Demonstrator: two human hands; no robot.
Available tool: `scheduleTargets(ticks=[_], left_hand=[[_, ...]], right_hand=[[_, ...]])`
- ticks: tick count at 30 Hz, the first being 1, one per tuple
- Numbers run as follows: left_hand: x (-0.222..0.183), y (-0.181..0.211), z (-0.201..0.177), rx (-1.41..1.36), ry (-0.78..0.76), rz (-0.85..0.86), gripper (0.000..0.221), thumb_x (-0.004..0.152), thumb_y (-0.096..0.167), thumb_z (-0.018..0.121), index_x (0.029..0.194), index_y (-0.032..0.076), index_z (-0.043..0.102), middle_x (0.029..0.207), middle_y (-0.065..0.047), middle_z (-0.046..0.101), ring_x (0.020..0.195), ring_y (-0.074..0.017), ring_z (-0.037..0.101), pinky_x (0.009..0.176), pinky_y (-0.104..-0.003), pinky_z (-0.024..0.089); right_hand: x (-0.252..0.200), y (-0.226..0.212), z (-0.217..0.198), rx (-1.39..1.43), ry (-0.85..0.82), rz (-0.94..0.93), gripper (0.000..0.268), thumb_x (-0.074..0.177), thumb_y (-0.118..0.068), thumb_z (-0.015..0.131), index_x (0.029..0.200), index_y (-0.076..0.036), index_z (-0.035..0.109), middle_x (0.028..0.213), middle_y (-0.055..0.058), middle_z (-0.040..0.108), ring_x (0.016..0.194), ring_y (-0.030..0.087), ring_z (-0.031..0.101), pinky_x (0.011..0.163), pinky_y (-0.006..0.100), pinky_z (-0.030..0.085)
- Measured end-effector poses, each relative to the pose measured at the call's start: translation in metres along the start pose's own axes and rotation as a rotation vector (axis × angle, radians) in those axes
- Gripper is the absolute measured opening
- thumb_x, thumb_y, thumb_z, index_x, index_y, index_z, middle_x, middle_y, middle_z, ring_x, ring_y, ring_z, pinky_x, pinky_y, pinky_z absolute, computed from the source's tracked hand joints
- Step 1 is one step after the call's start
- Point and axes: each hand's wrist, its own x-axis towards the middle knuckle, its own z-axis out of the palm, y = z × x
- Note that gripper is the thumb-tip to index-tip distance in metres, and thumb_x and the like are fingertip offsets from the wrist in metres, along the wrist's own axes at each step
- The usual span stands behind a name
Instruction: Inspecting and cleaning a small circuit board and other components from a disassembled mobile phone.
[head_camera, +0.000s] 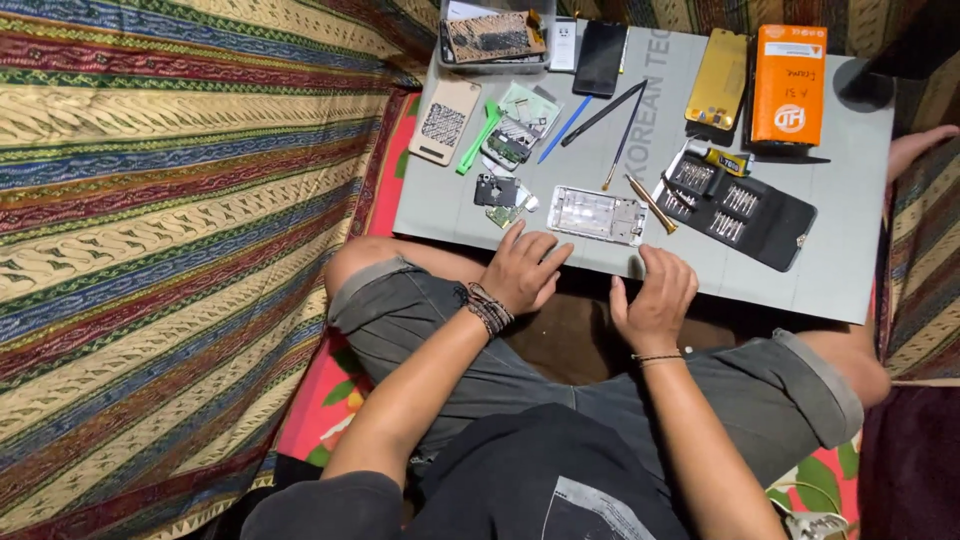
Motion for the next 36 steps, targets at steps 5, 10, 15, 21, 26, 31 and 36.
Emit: scheduleTargets(ticks=[5,10,15,21,26,31,36], left_hand=[[0.000,-0.002,0.000,-0.004,-0.017,0.007,0.045,0.088,0.025,0.062,0.131,0.012,0.060,0.118,-0.011,0.059,0.114,-0.0295,0.060,0.114,-0.062,0.034],[-0.001,-0.003,0.002,0.017,-0.001,0.014,0.039,0.088,0.026,0.063,0.124,0.012,0.063,0.125,-0.013,0.058,0.123,-0.0313,0.057,0.115,-0.063,0.031],[0.003,-0.004,0.001,0.019,0.011,0.015,0.038,0.090,0.026,0.061,0.126,0.013,0.061,0.119,-0.010,0.058,0.116,-0.0279,0.059,0.114,-0.062,0.031],[0.002,-0.019,0.002,0.076,0.067,-0.179,0.031,0.082,0.029,0.069,0.110,0.017,0.066,0.118,-0.006,0.057,0.116,-0.0260,0.057,0.107,-0.055,0.038],[0.002,-0.032,-0.016,0.115,0.093,-0.514,0.024,0.085,0.034,0.070,0.102,0.018,0.062,0.108,-0.001,0.053,0.105,-0.0235,0.056,0.098,-0.047,0.039],[0.009,-0.028,-0.023,0.142,0.090,-0.619,0.030,0.083,0.035,0.074,0.103,0.018,0.059,0.101,0.000,0.052,0.100,-0.0222,0.054,0.095,-0.044,0.037],[0.013,-0.030,-0.027,0.132,0.115,-0.646,0.030,0.086,0.034,0.073,0.107,0.018,0.059,0.104,0.000,0.054,0.098,-0.0207,0.054,0.093,-0.042,0.039]], right_hand=[[0.003,0.002,-0.005,-0.008,-0.033,0.015,0.048,0.085,-0.020,0.074,0.128,-0.005,0.058,0.121,0.012,0.058,0.117,0.033,0.054,0.101,0.050,0.036],[0.001,0.004,-0.005,-0.024,-0.063,0.024,0.030,0.087,-0.023,0.073,0.114,-0.012,0.065,0.122,0.007,0.058,0.119,0.030,0.054,0.102,0.047,0.036],[0.000,0.006,-0.006,-0.014,-0.065,0.017,0.029,0.086,-0.023,0.074,0.113,-0.012,0.066,0.123,0.006,0.059,0.120,0.029,0.054,0.103,0.047,0.037],[-0.004,0.009,-0.004,0.001,-0.074,0.054,0.027,0.085,-0.022,0.073,0.111,-0.015,0.067,0.122,0.005,0.059,0.120,0.028,0.054,0.104,0.046,0.036],[-0.002,0.010,-0.002,0.004,-0.063,0.063,0.026,0.086,-0.021,0.073,0.111,-0.015,0.067,0.122,0.004,0.059,0.119,0.027,0.054,0.104,0.045,0.036],[-0.003,0.009,-0.003,0.014,-0.070,0.073,0.024,0.088,-0.021,0.071,0.111,-0.017,0.067,0.122,0.003,0.058,0.119,0.026,0.054,0.105,0.045,0.034],[-0.001,0.007,-0.004,0.013,-0.064,0.082,0.023,0.087,-0.021,0.072,0.109,-0.016,0.067,0.120,0.004,0.059,0.118,0.027,0.055,0.103,0.045,0.035]])
